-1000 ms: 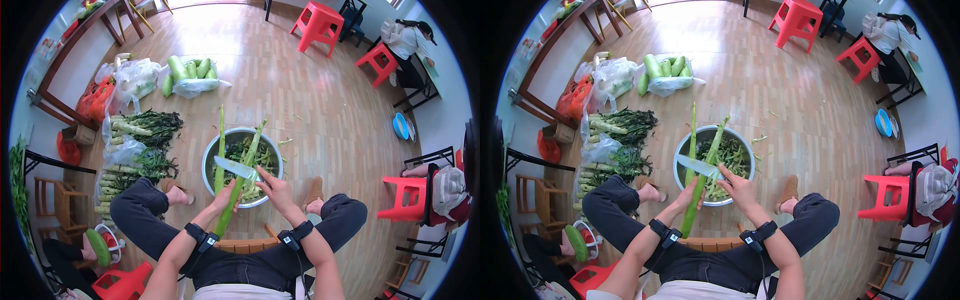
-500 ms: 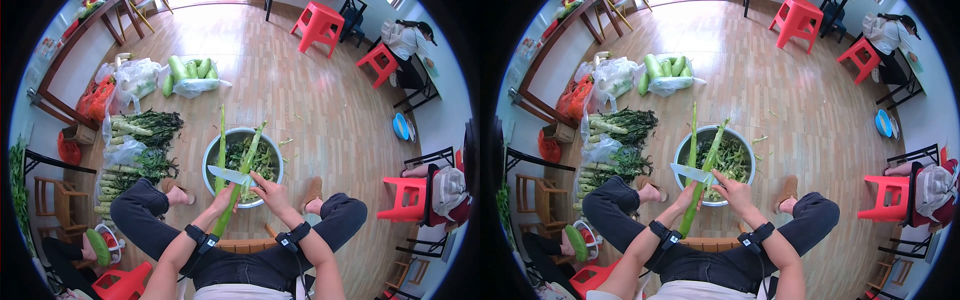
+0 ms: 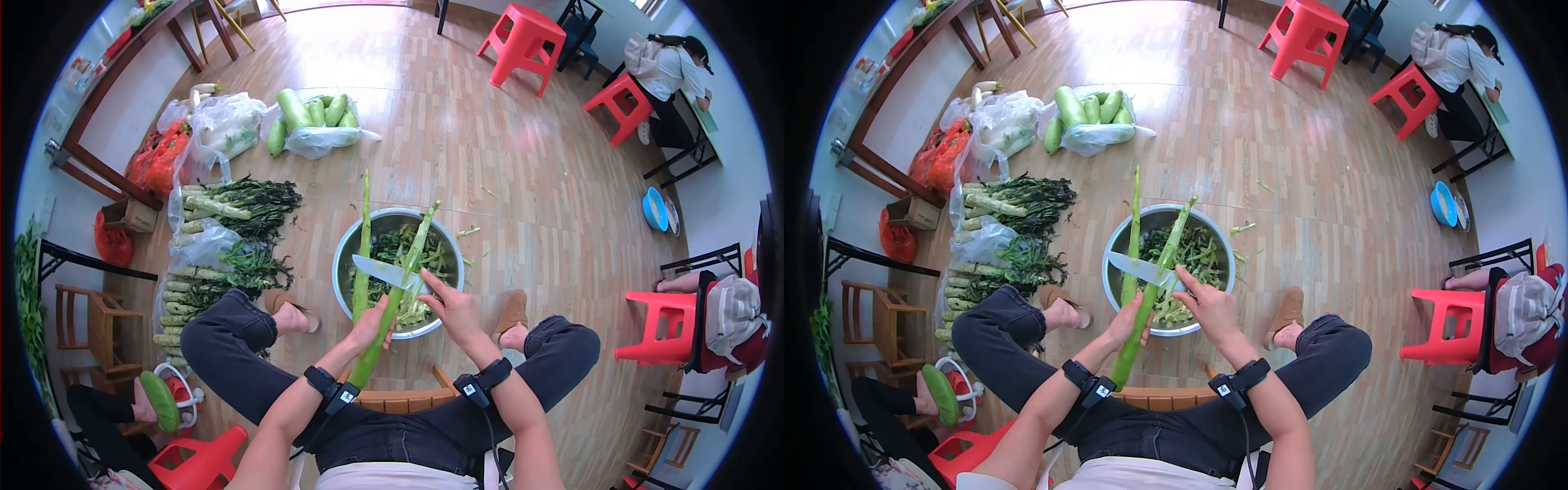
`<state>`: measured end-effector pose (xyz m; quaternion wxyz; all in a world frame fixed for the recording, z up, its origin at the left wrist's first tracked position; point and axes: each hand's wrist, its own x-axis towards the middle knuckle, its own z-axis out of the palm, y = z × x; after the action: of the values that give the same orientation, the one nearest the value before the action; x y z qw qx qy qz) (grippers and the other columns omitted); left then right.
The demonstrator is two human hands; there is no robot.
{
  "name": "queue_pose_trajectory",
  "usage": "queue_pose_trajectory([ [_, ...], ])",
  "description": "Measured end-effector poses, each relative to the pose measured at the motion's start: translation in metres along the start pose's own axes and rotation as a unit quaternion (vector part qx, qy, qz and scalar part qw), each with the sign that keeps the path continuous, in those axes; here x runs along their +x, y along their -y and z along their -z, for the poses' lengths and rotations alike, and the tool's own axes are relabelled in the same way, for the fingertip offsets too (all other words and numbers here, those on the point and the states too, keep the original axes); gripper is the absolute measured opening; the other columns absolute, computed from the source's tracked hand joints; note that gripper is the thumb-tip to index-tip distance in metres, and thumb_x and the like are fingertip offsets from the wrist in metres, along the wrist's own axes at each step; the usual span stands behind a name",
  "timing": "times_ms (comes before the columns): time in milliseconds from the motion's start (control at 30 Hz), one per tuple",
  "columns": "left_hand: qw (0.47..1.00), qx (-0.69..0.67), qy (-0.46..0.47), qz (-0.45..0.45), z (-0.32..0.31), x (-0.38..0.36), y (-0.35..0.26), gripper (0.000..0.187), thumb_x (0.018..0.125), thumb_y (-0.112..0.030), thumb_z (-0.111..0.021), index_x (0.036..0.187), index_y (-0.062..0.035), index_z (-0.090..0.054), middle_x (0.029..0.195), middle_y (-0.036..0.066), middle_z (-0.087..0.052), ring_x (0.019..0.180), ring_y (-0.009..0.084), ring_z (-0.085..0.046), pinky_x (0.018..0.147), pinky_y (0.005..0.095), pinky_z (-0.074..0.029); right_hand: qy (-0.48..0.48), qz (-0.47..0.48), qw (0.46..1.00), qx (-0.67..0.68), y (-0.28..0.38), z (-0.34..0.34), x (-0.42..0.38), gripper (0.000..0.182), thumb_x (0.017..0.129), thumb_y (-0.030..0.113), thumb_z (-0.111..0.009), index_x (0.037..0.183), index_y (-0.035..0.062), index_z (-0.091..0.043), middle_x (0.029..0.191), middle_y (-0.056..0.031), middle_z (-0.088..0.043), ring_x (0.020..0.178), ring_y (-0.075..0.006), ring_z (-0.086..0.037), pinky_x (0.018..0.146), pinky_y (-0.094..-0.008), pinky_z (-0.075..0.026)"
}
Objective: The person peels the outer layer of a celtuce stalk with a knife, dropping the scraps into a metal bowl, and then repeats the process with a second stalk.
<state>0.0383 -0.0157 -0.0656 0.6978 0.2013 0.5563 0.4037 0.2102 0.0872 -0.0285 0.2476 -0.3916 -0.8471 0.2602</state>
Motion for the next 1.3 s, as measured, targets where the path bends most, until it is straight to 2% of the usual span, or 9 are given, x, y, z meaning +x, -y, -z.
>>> queue_pose_trajectory([
  [167, 1.0, 0.016, 0.005, 0.005, 0.0, 0.001, 0.007, 0.062, 0.091, -0.06, -0.022, 0.07, -0.0067, -0.046, 0.055, 0.004, -0.044, 0.042, 0.0132, -0.046, 0.039, 0.0252, -0.041, -0.029, -0.059, 0.995, 0.069, -0.006, 0.01, 0.008, 0.046, 0.08, 0.033, -0.065, 0.124, 0.0262, -0.053, 0.07, -0.0101, -0.063, 0.058, -0.0233, -0.062, 0.052, -0.0325, -0.047],
  [233, 1.0, 0.016, 0.023, 0.006, -0.001, 0.001, 0.009, 0.061, 0.093, -0.058, -0.023, 0.07, -0.0063, -0.046, 0.056, 0.003, -0.043, 0.043, 0.0125, -0.047, 0.039, 0.0254, -0.042, 0.03, -0.109, 0.993, 0.032, -0.003, 0.022, 0.01, 0.045, 0.082, 0.029, -0.065, 0.125, 0.0226, -0.054, 0.074, -0.0128, -0.064, 0.063, -0.0221, -0.064, 0.057, -0.0317, -0.048],
  [467, 0.999, 0.031, 0.015, -0.001, 0.002, 0.003, 0.01, 0.061, 0.093, -0.056, -0.023, 0.072, -0.0049, -0.048, 0.057, 0.003, -0.045, 0.045, 0.0128, -0.049, 0.04, 0.0261, -0.043, -0.009, -0.102, 0.99, 0.092, -0.011, 0.017, 0.008, 0.043, 0.081, 0.032, -0.065, 0.122, 0.0228, -0.056, 0.072, -0.011, -0.064, 0.059, -0.0243, -0.062, 0.055, -0.0332, -0.048],
  [567, 0.999, 0.039, 0.02, -0.003, 0.004, 0.002, 0.013, 0.061, 0.093, -0.056, -0.024, 0.072, -0.0047, -0.049, 0.058, 0.004, -0.047, 0.045, 0.0131, -0.049, 0.041, 0.0265, -0.044, 0.066, -0.167, 0.981, 0.073, -0.012, 0.022, 0.011, 0.041, 0.083, 0.03, -0.063, 0.122, 0.0204, -0.056, 0.08, -0.0123, -0.066, 0.065, -0.0195, -0.065, 0.06, -0.0311, -0.049],
  [633, 0.998, 0.047, 0.035, 0.006, 0.004, -0.001, 0.018, 0.061, 0.093, -0.058, -0.024, 0.072, -0.0051, -0.049, 0.058, 0.004, -0.047, 0.045, 0.0134, -0.049, 0.041, 0.027, -0.044, -0.058, -0.175, 0.969, 0.164, -0.035, 0.013, 0.011, 0.04, 0.085, 0.027, -0.061, 0.124, 0.0185, -0.054, 0.089, -0.0141, -0.067, 0.073, -0.0132, -0.064, 0.066, -0.0281, -0.049],
  [767, 0.993, 0.085, 0.077, 0.014, 0.003, -0.007, 0.028, 0.061, 0.092, -0.058, -0.024, 0.073, -0.0055, -0.049, 0.059, 0.004, -0.047, 0.046, 0.0133, -0.049, 0.042, 0.0271, -0.044, -0.078, -0.221, 0.958, 0.166, -0.057, 0.041, 0.02, 0.041, 0.086, 0.026, -0.061, 0.126, 0.0177, -0.053, 0.095, -0.0146, -0.067, 0.078, -0.0089, -0.062, 0.069, -0.0256, -0.047],
  [1033, 0.999, 0.036, -0.008, 0.021, 0.005, 0.003, 0.023, 0.062, 0.092, -0.059, -0.025, 0.076, -0.005, -0.051, 0.06, 0.004, -0.05, 0.047, 0.014, -0.05, 0.044, 0.0278, -0.044, 0.059, -0.153, 0.982, 0.096, -0.013, 0.02, -0.001, 0.039, 0.086, 0.034, -0.059, 0.124, 0.0256, -0.054, 0.067, -0.0085, -0.064, 0.055, -0.0181, -0.062, 0.054, -0.0315, -0.048],
  [1133, 0.997, 0.022, -0.068, 0.017, -0.002, 0.002, 0.014, 0.06, 0.093, -0.056, -0.024, 0.077, -0.0046, -0.052, 0.058, 0.004, -0.049, 0.047, 0.0143, -0.05, 0.045, 0.0274, -0.044, 0.095, -0.072, 0.992, 0.039, -0.002, 0.002, -0.015, 0.042, 0.084, 0.04, -0.058, 0.124, 0.0284, -0.053, 0.067, -0.0085, -0.064, 0.057, -0.0244, -0.063, 0.052, -0.035, -0.049],
  [1300, 0.997, 0.026, -0.076, -0.023, 0.003, 0.008, 0.025, 0.056, 0.095, -0.05, -0.024, 0.077, -0.0045, -0.052, 0.057, 0.005, -0.049, 0.047, 0.0146, -0.051, 0.045, 0.0275, -0.044, 0.137, -0.083, 0.987, 0.016, 0.009, -0.004, -0.017, 0.043, 0.083, 0.036, -0.061, 0.124, 0.0245, -0.053, 0.068, -0.0119, -0.063, 0.06, -0.0261, -0.063, 0.055, -0.0356, -0.049],
])
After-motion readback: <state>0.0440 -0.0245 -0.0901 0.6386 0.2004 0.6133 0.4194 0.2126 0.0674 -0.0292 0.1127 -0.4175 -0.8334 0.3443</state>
